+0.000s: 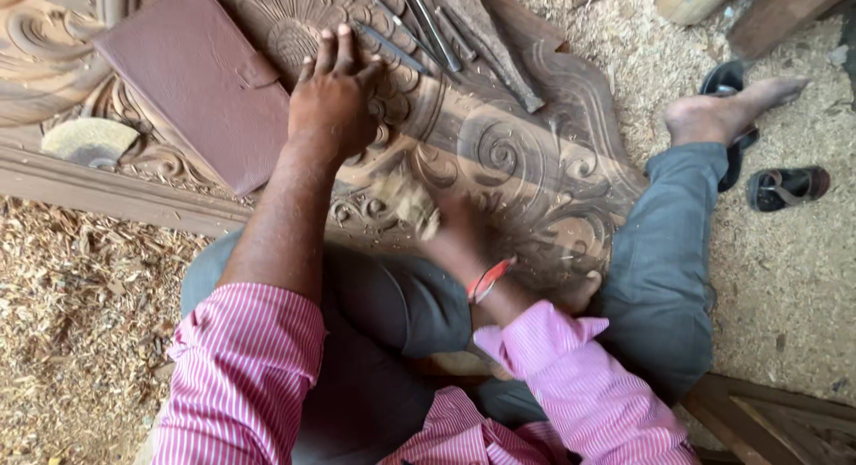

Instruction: The person sits on the floor and cleans a carved wooden panel with a piece of cardboard. They then use a chisel and a pencil to refine and mark details on the intricate floral and scroll patterns of the wood.

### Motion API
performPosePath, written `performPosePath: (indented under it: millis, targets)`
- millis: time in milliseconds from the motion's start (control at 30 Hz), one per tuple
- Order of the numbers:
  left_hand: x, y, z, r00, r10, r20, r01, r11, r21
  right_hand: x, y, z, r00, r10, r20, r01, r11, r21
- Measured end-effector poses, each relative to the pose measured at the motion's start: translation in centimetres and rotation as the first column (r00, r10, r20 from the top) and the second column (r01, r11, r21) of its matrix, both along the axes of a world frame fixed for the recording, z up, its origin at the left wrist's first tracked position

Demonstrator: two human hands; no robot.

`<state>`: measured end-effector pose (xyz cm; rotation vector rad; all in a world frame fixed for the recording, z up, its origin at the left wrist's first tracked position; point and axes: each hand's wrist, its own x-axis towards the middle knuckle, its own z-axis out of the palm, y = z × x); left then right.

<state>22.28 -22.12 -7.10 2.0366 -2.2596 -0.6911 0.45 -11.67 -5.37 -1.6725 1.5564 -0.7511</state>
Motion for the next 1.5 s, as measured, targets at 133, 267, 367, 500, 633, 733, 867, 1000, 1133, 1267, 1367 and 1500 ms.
performPosePath:
  millis: [133,267,367,500,633,733,867,1000,1133,1267,1367,1500]
  targets:
    - [0.2,0.4,-0.1,1.0,0.001,-0.001,-0.001,1.0,-0.011,1.3,1.8,-2.3,0.931,-0.106,0.35,-0.031,0.931,0.364]
    - [0.2,0.1,-0.6,1.0,-0.011,0.009,0.011,1.0,-0.021,1.8,3.3,-0.9,0.978,0.178,-0.109,-0.172,0.983,0.059]
    - [0.3,-0.1,-1.3,1.0,0.005,-0.003,-0.005,0.999,0.052,2.3,3.0,1.1,0.941,0.311,-0.134,-0.215,0.854,0.473]
    - [0.7,-0.2,-1.9,0.995,-0.063,0.08,0.068,0.996,-0.065,1.8,0.3,1.0,0.836,0.542,0.088,-0.521,0.834,-0.182]
    - [0.6,-0.2,-1.9,0.996,-0.075,0.048,0.076,0.997,-0.02,-3.1,-0.5,1.1,0.458,0.781,-0.425,-0.797,0.572,0.194]
    - [0.7,0.1,-1.9,0.999,-0.052,0.018,0.051,0.999,0.011,-9.6,-1.7,4.2,0.091,0.787,-0.611,-0.564,0.546,0.62]
    - [0.8,0.1,-1.6,0.997,-0.077,0.005,0.077,0.997,-0.004,-14.3,-2.5,6.8,0.537,0.563,-0.628,-0.312,0.824,0.472]
    - [0.7,0.4,-0.8,0.996,-0.083,-0.011,0.083,0.996,0.032,-13.5,0.8,0.7,0.917,0.362,-0.167,-0.36,0.932,0.044]
    - [0.0,1.0,-0.1,0.994,-0.112,0.005,0.112,0.992,0.056,-18.4,3.0,-5.5,0.963,0.065,-0.261,-0.078,0.996,-0.041]
    - [-0.6,1.1,0.1,0.996,-0.09,0.019,0.087,0.991,0.097,-25.0,2.2,-5.1,0.766,-0.486,-0.42,0.417,0.874,-0.249]
    - [-0.9,0.9,0.2,0.995,-0.083,0.061,0.073,0.987,0.143,-23.6,2.8,-6.0,0.804,-0.127,-0.581,0.014,0.981,-0.195]
    - [-0.7,1.1,0.4,0.992,-0.097,0.085,0.089,0.991,0.097,-21.8,2.0,-8.9,0.998,-0.043,-0.05,0.039,0.996,-0.078]
